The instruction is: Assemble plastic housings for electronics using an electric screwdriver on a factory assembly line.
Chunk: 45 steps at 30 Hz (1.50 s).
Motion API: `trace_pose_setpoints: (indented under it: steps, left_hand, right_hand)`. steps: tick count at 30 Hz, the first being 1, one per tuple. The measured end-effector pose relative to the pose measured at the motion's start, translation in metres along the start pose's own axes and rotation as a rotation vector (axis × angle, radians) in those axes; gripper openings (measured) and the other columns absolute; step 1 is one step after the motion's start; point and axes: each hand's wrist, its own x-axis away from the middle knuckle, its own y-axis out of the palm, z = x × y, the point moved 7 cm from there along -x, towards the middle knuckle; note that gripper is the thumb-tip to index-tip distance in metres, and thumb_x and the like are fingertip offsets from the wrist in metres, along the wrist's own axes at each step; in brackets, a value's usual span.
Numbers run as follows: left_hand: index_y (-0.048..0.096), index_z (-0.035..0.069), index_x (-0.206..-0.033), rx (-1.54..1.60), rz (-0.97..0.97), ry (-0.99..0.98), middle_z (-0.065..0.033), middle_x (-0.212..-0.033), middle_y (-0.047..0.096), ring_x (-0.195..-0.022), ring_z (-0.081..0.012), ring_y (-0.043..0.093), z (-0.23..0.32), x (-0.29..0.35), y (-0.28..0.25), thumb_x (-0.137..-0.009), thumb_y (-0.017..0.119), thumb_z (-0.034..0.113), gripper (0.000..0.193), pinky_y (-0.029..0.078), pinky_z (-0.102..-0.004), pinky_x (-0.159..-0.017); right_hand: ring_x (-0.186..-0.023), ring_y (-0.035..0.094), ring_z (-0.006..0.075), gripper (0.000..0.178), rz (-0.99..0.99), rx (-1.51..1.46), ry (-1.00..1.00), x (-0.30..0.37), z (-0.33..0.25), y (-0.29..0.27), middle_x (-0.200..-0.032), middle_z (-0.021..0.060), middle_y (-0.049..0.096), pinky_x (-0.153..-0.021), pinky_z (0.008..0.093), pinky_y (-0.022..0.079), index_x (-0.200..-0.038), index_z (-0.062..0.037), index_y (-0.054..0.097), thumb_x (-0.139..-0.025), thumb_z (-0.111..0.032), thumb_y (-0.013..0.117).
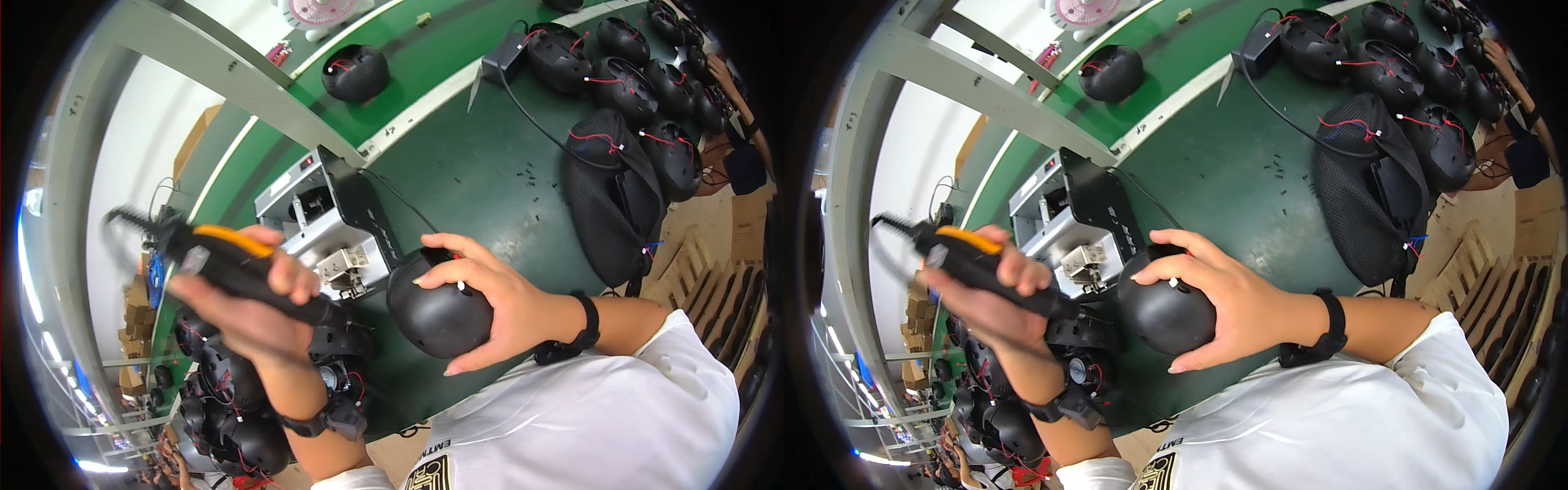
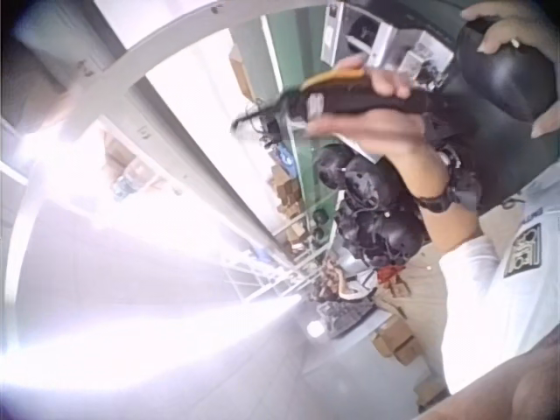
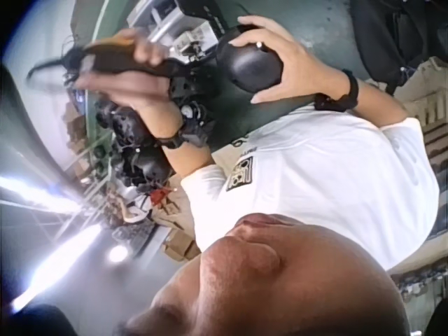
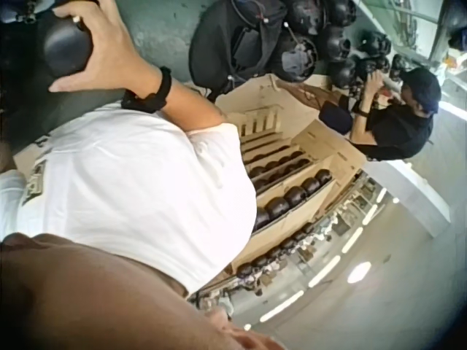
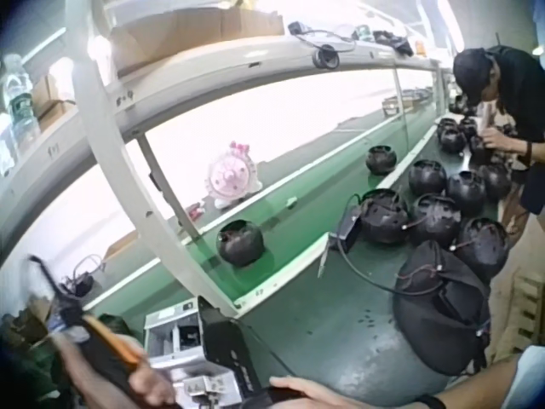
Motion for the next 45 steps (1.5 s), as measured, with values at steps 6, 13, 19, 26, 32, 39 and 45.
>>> trace_pose_setpoints:
  steps: [6, 13, 19, 26, 32, 39, 45]
  left_hand:
    - [0.049, 0.008, -0.105, 0.200, -0.293, 0.175, 0.0045, -0.064, 0.045, -0.049, -0.0071, 0.043, 0.054, 0.025, 0.043, -0.096, 0.046, 0.067, 0.060, 0.037, -0.0274, -0.053]
    - [0.050, 0.007, -0.101, 0.230, -0.227, 0.124, 0.0034, -0.062, 0.046, -0.046, -0.0086, 0.044, 0.034, 0.022, 0.059, -0.096, 0.046, 0.066, 0.059, 0.036, -0.0284, -0.049]
    - [0.050, 0.007, -0.099, 0.216, -0.291, 0.125, 0.0030, -0.061, 0.048, -0.044, -0.0091, 0.044, 0.027, 0.024, 0.062, -0.094, 0.049, 0.068, 0.062, 0.034, -0.0264, -0.046]
    - [0.047, 0.006, -0.104, 0.244, -0.353, 0.227, 0.0028, -0.067, 0.048, -0.051, -0.0085, 0.047, 0.061, 0.027, 0.056, -0.100, 0.049, 0.051, 0.045, 0.040, -0.0282, -0.054]
    - [0.051, 0.008, -0.102, 0.140, -0.240, 0.603, 0.0011, -0.075, 0.055, -0.065, -0.0114, 0.056, 0.112, 0.023, 0.011, -0.089, 0.052, 0.070, 0.063, 0.042, -0.0324, -0.066]
    - [0.058, 0.002, -0.110, -0.256, 0.357, 0.608, -0.0061, -0.076, 0.051, -0.070, -0.0217, 0.050, 0.051, -0.016, -0.022, -0.047, 0.047, 0.105, 0.122, 0.041, -0.0394, -0.075]
    - [0.056, 0.006, -0.110, -0.001, -0.212, 0.470, -0.0002, -0.078, 0.054, -0.065, -0.0142, 0.051, 0.095, 0.033, -0.009, -0.063, 0.061, 0.090, 0.096, 0.040, -0.0325, -0.067]
  right_hand:
    - [-0.143, 0.031, 0.0373, 0.084, 0.010, 0.014, -0.008, -0.002, -0.001, -0.001, -0.138, 0.0089, 0.051, -0.108, 0.0473, 0.041, -0.134, -0.0125, 0.052, -0.060, -0.023, 0.091]
    - [-0.143, 0.030, 0.0367, 0.081, 0.011, 0.032, -0.026, -0.002, -0.001, -0.001, -0.137, 0.0072, 0.053, -0.107, 0.0460, 0.043, -0.133, -0.0127, 0.054, -0.060, -0.022, 0.090]
    - [-0.143, 0.030, 0.0369, 0.079, -0.006, 0.017, 0.029, -0.002, -0.001, 0.000, -0.135, 0.0045, 0.054, -0.107, 0.0462, 0.041, -0.133, -0.0122, 0.054, -0.062, -0.022, 0.089]
    - [-0.143, 0.030, 0.0362, 0.080, -0.028, -0.024, -0.017, -0.006, 0.001, -0.002, -0.136, 0.0053, 0.053, -0.109, 0.0463, 0.040, -0.133, -0.0125, 0.054, -0.063, -0.025, 0.089]
    - [-0.143, 0.031, 0.0361, 0.081, -0.021, -0.013, 0.007, -0.006, 0.003, -0.002, -0.136, 0.0053, 0.053, -0.109, 0.0461, 0.040, -0.133, -0.0116, 0.054, -0.062, -0.025, 0.090]
    - [-0.143, 0.031, 0.0356, 0.083, -0.009, -0.001, 0.013, -0.003, 0.006, -0.003, -0.138, 0.0056, 0.052, -0.108, 0.0458, 0.041, -0.134, -0.0106, 0.053, -0.061, -0.025, 0.091]
    - [-0.143, 0.032, 0.0355, 0.084, -0.014, -0.022, -0.003, -0.006, 0.001, -0.002, -0.139, 0.0057, 0.051, -0.109, 0.0465, 0.040, -0.134, -0.0104, 0.052, -0.061, -0.025, 0.090]
